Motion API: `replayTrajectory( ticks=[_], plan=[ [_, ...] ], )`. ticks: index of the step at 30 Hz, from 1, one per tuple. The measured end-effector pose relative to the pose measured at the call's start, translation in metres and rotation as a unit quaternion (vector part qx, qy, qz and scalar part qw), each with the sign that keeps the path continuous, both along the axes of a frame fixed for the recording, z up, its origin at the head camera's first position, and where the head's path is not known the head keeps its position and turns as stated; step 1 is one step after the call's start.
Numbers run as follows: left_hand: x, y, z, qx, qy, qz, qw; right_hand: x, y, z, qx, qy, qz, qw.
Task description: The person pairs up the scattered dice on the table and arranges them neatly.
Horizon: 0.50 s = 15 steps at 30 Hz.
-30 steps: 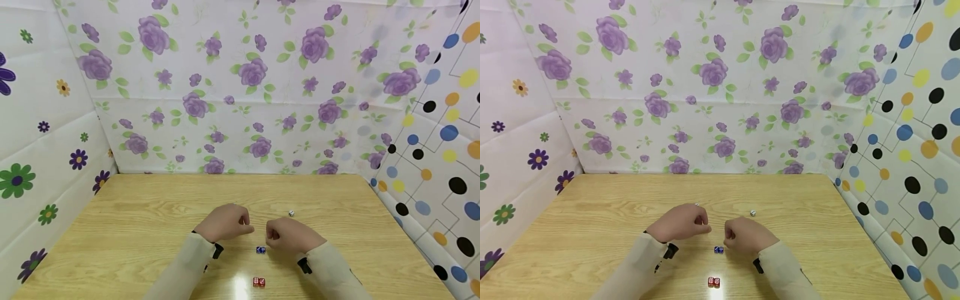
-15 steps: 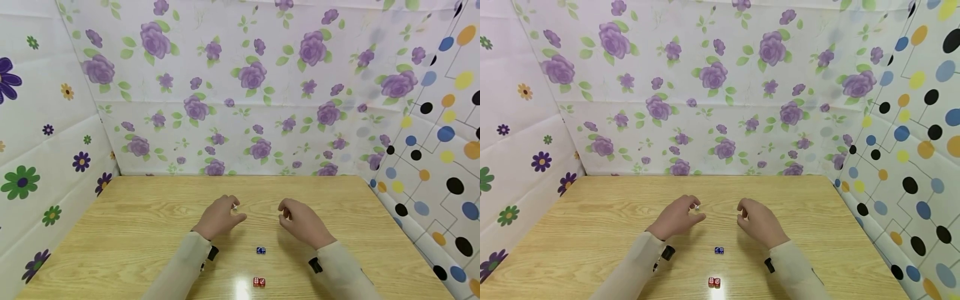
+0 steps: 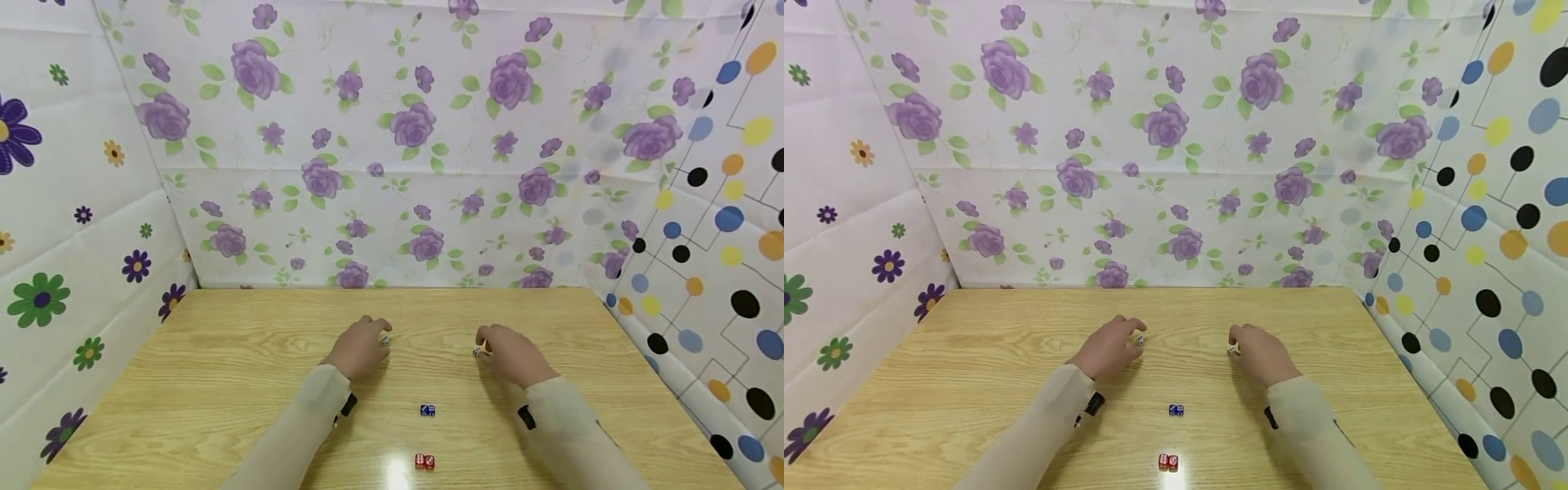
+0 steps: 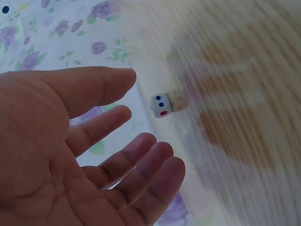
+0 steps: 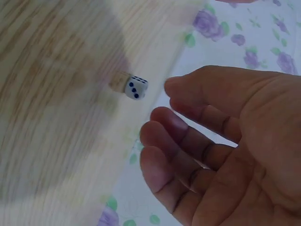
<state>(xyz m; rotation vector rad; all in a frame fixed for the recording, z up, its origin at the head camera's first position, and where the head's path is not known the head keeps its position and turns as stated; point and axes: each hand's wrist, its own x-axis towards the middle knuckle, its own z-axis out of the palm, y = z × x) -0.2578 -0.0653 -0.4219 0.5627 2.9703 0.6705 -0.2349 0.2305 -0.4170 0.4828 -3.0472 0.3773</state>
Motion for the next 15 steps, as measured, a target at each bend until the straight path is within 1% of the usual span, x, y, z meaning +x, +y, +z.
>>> replayTrajectory(
  ticks=[5, 8, 11, 15],
  plan=[
    [-0.005, 0.002, -0.005, -0.009, -0.01, -0.012, 0.9998, -0.004, -0.003, -0.007, 0.022, 0.001, 0.0, 0.9998],
    [-0.007, 0.002, -0.009, -0.015, -0.006, -0.014, 0.9998, -0.008, -0.004, -0.01, 0.022, 0.002, -0.002, 0.9998],
    [-0.011, 0.003, -0.013, -0.016, 0.001, -0.012, 0.9998, -0.012, -0.006, -0.013, 0.017, -0.008, -0.003, 0.9998],
    [-0.016, 0.004, -0.016, -0.011, 0.001, -0.005, 0.9999, -0.016, -0.007, -0.017, 0.009, -0.019, -0.005, 0.9998]
  ],
)
